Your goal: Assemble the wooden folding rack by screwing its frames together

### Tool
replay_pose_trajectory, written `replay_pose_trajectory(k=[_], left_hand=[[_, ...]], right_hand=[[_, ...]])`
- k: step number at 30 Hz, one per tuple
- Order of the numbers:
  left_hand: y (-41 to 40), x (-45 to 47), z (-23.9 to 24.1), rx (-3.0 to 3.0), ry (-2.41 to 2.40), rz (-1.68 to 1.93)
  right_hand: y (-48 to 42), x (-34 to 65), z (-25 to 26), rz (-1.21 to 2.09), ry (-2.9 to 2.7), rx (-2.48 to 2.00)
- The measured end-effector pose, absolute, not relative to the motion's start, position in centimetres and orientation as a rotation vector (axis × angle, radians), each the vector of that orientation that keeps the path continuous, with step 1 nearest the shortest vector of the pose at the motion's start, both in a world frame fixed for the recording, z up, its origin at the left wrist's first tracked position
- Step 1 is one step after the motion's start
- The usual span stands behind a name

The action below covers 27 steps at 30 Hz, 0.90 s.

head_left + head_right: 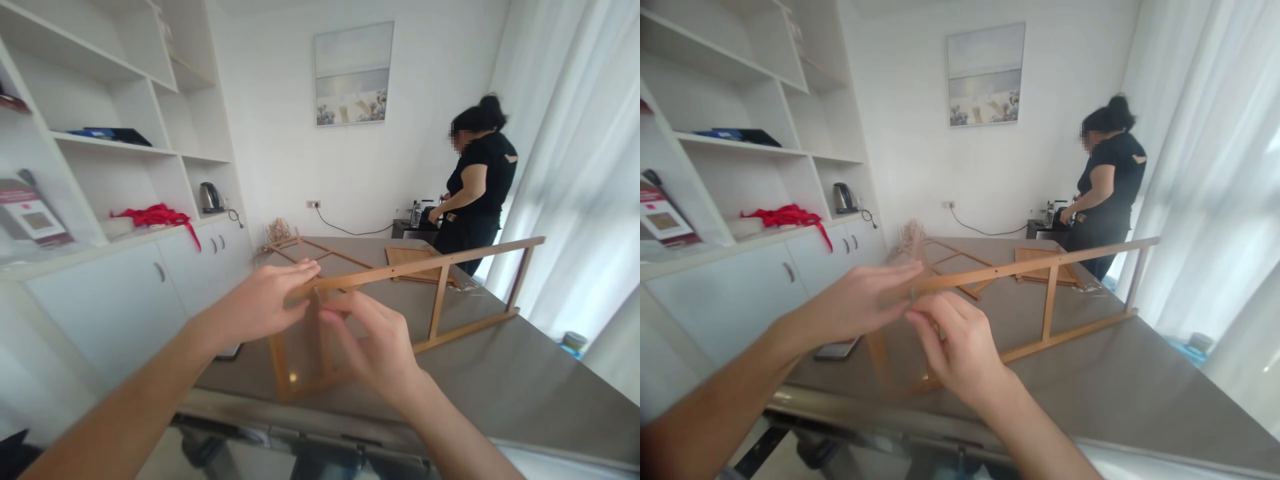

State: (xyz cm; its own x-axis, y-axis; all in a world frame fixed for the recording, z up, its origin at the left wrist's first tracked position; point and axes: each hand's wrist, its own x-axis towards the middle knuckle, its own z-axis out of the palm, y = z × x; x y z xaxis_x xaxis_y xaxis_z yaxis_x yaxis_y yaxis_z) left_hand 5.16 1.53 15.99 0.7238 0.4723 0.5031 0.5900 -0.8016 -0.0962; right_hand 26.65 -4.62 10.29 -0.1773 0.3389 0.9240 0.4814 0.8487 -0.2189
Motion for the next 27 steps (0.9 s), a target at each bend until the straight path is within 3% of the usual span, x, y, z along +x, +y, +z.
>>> replay_pose_trajectory(k=[27], left_hand=[[2.1, 7.4, 16.5, -2.608, -0.757, -0.684]], right_hand=[[-4.2, 27.0, 10.0, -0.093, -1.726, -0.666]])
